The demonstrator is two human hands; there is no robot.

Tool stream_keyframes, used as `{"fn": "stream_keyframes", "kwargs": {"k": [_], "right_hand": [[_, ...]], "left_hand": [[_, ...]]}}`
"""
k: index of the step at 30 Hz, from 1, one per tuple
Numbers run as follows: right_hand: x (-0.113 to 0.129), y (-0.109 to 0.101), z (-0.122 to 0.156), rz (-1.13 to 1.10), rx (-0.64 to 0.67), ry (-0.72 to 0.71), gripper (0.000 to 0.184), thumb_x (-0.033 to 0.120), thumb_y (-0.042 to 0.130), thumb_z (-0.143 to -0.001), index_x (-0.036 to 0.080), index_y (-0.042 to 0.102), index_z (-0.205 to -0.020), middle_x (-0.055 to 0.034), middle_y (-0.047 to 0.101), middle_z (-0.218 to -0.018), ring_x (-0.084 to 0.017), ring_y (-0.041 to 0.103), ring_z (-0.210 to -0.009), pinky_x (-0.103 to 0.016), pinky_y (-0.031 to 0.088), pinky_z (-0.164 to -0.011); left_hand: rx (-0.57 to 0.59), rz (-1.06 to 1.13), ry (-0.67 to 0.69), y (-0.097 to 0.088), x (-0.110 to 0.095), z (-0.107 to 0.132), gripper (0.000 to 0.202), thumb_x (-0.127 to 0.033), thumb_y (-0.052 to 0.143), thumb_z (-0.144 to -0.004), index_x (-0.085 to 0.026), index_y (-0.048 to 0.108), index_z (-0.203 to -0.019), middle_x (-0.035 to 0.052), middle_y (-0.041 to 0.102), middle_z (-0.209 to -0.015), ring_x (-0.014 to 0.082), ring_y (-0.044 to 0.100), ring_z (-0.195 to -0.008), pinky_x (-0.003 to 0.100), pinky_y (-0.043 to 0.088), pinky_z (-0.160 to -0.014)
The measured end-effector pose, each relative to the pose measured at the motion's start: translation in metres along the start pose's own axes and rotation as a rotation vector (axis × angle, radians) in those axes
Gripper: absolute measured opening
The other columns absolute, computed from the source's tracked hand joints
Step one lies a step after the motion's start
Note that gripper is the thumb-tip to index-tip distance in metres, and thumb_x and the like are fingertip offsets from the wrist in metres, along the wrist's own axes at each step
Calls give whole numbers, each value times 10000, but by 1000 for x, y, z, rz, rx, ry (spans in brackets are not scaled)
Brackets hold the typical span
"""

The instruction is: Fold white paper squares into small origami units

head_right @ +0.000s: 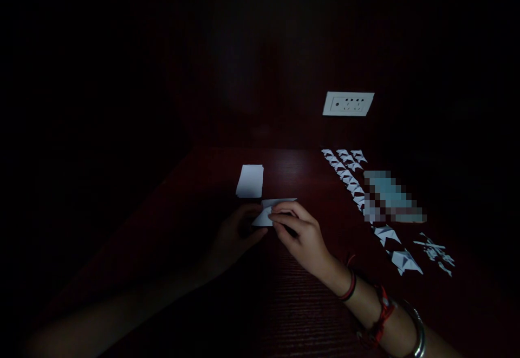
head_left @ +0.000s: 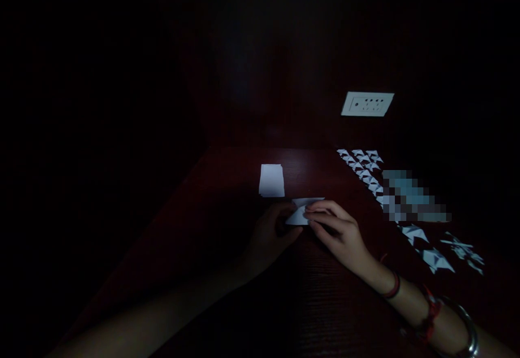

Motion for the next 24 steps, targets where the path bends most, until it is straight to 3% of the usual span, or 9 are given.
{"fn": "stream_keyframes", "kwargs": {"k": [4,11,24], "right_hand": [[1,-1,1,43,-26,-17,232,136,524,-767,216,617,-964,-61,543,-972,-170,518,-926,-318,448,-797],[2,-1,3,43,-22,-5,212,101,537,-751,194,622,-921,-54,567,-942,-151,537,-887,-284,460,-770],[1,2,2,23,16,1,197,103,496,-783,175,612,-925,-70,534,-988,-144,529,-910,-276,457,-798]], "left_hand": [[9,26,-32,-1,-3,0,228,-185,531,-776,-205,483,-998,29,530,-1017,156,527,-896,267,439,-730],[33,-31,28,-2,-5,0,245,-191,580,-733,-203,488,-960,20,528,-986,157,510,-885,264,411,-731],[-22,-144,37,-2,-5,-1,84,-153,535,-756,-182,483,-816,-4,517,-827,125,505,-753,236,407,-670]]}}
Point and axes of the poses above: each hand's wrist, its own z-axis away from the middle knuckle, its own y-axis out of the palm, x = y × z, the point moved 2 cm from there along -z, towards the middle knuckle
